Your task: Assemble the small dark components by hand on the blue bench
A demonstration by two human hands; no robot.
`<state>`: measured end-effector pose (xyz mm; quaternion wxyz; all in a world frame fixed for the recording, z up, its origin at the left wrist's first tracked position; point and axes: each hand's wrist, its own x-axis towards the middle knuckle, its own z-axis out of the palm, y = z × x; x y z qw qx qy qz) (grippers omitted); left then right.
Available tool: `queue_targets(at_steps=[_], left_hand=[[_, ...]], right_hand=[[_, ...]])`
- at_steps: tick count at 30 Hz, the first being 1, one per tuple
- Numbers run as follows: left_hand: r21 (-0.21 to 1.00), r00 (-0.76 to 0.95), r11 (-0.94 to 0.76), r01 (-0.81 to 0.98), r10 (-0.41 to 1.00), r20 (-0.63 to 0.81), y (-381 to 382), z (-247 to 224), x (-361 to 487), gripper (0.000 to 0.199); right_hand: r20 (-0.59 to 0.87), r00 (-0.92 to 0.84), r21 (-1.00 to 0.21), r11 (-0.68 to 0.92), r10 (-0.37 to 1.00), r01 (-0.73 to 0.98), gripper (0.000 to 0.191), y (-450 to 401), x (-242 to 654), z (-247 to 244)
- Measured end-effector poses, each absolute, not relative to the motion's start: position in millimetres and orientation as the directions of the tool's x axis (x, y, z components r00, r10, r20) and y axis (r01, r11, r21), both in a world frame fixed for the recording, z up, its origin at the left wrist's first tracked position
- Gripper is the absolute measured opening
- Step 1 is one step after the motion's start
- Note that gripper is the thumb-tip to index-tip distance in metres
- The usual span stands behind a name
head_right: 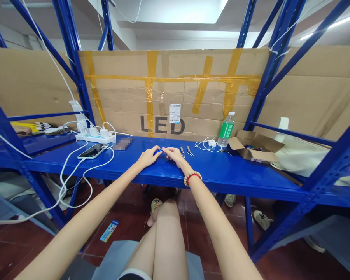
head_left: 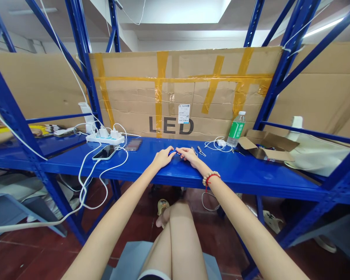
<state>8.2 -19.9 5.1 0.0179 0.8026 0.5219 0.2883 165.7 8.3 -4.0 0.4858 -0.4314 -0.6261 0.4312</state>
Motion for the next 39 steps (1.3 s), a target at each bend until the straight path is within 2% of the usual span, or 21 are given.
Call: queue_targets(at_steps=[39], left_hand=[[0.314,0.302,-0.464,0.829,0.842,0.446,-16.8,2.4,7.2,0.029]], right_hand=[[0.217,-0.167,-0.964,0.238,0.962,0.117,0.047,4.3,166.4,-1.7]])
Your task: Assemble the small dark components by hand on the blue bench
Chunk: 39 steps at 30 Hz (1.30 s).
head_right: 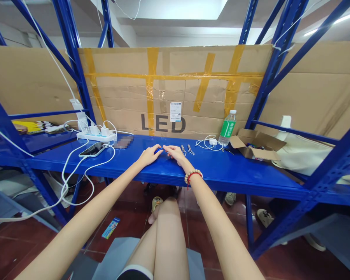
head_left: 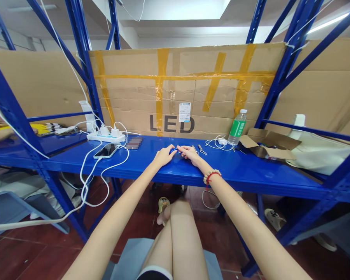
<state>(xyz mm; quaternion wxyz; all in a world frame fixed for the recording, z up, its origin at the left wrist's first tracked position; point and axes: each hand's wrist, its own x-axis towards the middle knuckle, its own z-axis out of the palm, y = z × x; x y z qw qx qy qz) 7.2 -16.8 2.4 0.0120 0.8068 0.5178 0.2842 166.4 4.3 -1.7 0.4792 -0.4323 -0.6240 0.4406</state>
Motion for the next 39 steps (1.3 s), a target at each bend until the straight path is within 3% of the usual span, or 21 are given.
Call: queue_targets(at_steps=[39], left_hand=[[0.304,0.314,-0.481,0.823,0.829,0.462,-14.3,0.4,6.0,0.03]], right_hand=[[0.267,-0.18,-0.95,0.29,0.947,0.118,0.041,12.1,167.9,-7.9]])
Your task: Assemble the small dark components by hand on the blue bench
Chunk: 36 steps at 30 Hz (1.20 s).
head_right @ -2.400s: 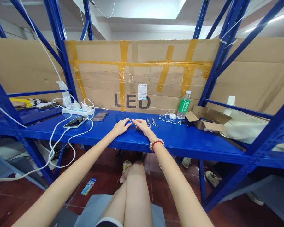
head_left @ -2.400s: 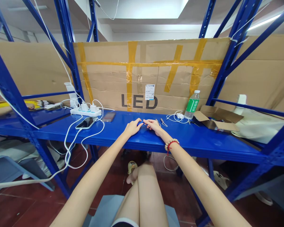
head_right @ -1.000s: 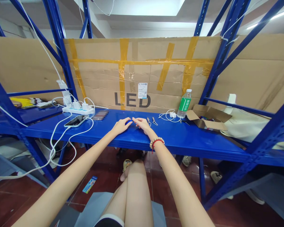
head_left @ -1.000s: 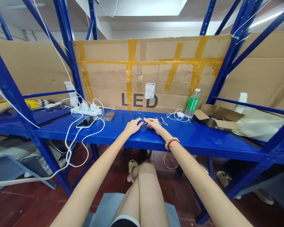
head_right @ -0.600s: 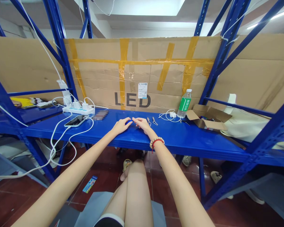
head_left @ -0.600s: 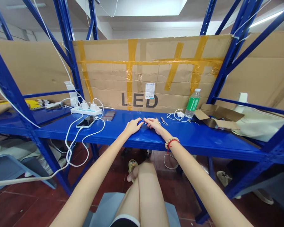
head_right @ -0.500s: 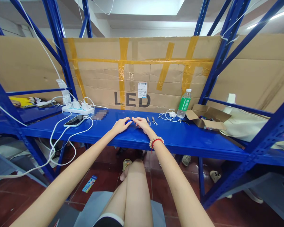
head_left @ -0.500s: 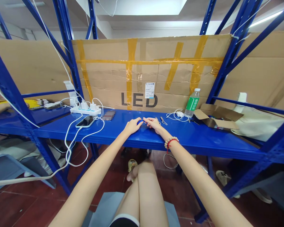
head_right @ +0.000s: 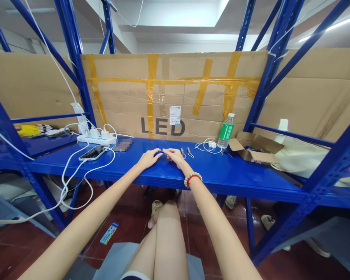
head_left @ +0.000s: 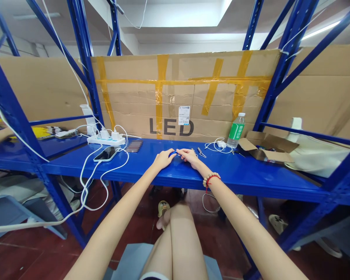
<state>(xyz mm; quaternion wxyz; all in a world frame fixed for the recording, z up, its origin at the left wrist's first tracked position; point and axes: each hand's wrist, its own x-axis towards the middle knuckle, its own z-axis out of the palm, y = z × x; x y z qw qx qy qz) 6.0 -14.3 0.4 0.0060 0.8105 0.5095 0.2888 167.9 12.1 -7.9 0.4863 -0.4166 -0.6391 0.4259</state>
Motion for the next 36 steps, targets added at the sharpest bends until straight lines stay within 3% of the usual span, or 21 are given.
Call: queue_targets(at_steps=[20,28,36], left_hand=[[0.322,0.291,-0.418,0.849,0.88,0.376,-8.8,1.2,5.7,0.031],[0.317,0.306,-0.437,0.842,0.87,0.386,-10.5,1.2,5.1,0.031],[0.295,0.341,-0.466,0.834,0.856,0.39,-7.8,-1.5,3.5,0.023]], right_hand=[[0.297,-0.166,-0.932,0.323,0.94,0.165,0.039,8.5,167.7,-5.9],[0.361,-0.026,-0.914,0.359,0.932,0.191,0.044,13.3,168.6,-10.4],[0.424,-0.032,-0.848,0.409,0.905,0.337,0.026,15.0,168.8,-15.6]])
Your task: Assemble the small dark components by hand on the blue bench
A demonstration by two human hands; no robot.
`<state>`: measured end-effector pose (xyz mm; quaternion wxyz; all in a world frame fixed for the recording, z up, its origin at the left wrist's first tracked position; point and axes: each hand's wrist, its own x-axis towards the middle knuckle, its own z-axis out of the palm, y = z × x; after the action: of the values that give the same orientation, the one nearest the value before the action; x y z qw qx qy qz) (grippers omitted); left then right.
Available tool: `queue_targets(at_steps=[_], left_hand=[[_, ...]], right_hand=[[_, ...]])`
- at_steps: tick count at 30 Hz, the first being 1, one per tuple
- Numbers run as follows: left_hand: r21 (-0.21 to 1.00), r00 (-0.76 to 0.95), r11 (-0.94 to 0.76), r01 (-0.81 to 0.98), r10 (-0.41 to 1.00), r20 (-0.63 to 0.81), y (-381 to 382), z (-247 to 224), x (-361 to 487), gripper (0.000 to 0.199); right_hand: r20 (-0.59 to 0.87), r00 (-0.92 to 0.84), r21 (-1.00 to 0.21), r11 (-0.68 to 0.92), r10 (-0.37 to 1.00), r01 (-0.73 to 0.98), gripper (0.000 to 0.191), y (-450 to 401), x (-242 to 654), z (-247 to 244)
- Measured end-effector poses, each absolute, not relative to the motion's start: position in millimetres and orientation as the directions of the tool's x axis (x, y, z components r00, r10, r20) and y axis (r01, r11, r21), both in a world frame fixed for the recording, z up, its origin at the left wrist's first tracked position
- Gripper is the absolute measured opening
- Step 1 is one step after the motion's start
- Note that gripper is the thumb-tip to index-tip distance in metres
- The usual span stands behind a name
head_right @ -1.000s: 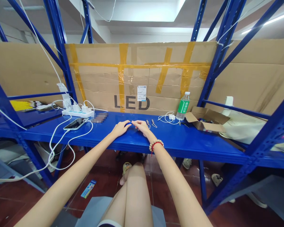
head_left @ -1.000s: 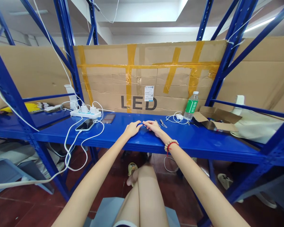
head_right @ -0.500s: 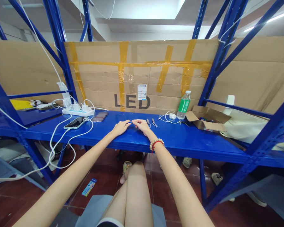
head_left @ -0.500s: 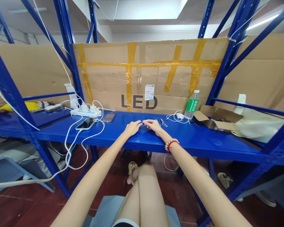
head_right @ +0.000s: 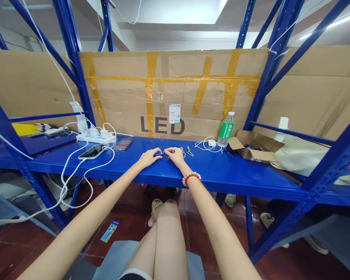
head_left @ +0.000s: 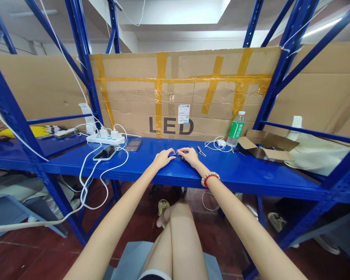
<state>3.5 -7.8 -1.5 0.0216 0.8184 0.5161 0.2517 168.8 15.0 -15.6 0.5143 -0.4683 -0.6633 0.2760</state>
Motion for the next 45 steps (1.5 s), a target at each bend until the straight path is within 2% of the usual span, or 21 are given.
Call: queue_targets(at_steps=[7,13,23,28,34,45], left_hand=[[0.264,0.365,-0.493,0.829,0.835,0.412,-9,-1,3,0.019],[0.254,0.372,-0.499,0.828,0.829,0.418,-13,1,3,0.021],[0.284,0.287,-0.439,0.853,0.847,0.447,-12,-1,4,0.022],[0.301,0.275,-0.439,0.846,0.845,0.459,-10,-2,4,0.021],[0.307,0.303,-0.471,0.827,0.833,0.462,-8,-4,3,0.018],[0.28,0.407,-0.585,0.761,0.767,0.496,-5,-3,2,0.019]], right_hand=[[0.451,-0.087,-0.775,0.439,0.888,0.455,0.013,19,171,-20],[0.449,-0.107,-0.753,0.44,0.887,0.489,0.02,22,171,-22],[0.457,-0.083,-0.73,0.427,0.886,0.534,0.016,23,170,-21],[0.468,0.031,-0.737,0.371,0.883,0.564,0.021,13,168,-13],[0.43,0.241,-0.763,0.207,0.87,0.613,0.026,5,169,-9],[0.516,0.377,-0.702,0.128,0.769,0.7,0.028,2,176,-7]])
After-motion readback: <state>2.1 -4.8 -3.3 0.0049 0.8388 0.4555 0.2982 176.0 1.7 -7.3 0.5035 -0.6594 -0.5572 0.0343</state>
